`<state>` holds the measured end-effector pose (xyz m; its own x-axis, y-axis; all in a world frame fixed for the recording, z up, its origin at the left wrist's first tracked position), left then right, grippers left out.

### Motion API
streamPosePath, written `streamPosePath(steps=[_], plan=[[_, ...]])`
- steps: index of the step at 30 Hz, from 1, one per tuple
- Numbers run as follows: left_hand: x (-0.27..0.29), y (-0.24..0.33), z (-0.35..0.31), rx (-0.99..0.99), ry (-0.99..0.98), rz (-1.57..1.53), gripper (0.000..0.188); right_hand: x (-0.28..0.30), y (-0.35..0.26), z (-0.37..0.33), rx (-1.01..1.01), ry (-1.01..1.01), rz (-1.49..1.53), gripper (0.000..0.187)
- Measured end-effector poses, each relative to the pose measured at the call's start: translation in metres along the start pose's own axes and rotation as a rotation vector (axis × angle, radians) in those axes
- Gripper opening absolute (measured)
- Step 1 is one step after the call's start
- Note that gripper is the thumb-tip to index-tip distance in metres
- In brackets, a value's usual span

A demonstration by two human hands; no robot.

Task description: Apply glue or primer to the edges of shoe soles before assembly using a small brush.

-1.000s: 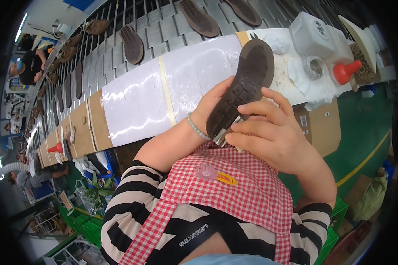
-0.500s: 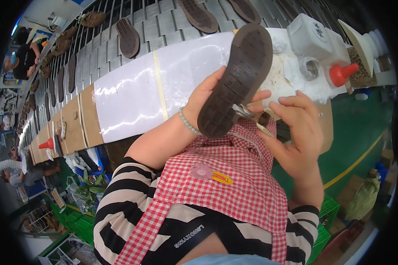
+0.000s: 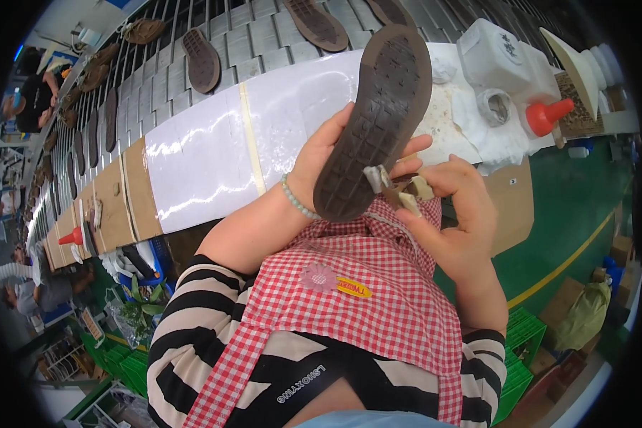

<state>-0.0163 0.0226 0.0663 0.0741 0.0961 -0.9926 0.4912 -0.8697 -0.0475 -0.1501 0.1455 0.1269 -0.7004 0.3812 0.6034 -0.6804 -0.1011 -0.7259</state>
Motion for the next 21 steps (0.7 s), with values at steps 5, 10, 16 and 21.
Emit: streamPosePath(steps=[5,10,16,21], plan=[[-0.003,-0.002,-0.005,0.051,-0.066,0.099,0.058,0.004,0.001,0.006,0.021,0.113,-0.103,0.041],[-0.002,-0.003,-0.010,0.024,0.012,0.099,0.056,0.009,0.000,0.007,0.065,0.116,-0.095,0.040],[-0.002,-0.005,-0.018,0.055,0.003,0.255,0.059,0.022,0.011,0.013,0.066,0.217,-0.220,0.043],[0.000,-0.006,-0.020,0.125,-0.043,0.254,0.060,0.032,0.017,0.019,0.023,0.207,-0.187,0.043]])
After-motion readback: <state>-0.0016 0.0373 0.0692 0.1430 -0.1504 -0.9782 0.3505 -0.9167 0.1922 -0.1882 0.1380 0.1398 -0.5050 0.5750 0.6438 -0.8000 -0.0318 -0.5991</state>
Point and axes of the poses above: each hand's wrist, its own z-axis towards the middle knuckle, its own x-axis out of the back of the hand, y = z × x, the point moved 3 cm from there along z, towards the middle knuckle, and after that the axes turned 8 degrees about -x, right-handed, at the moved point
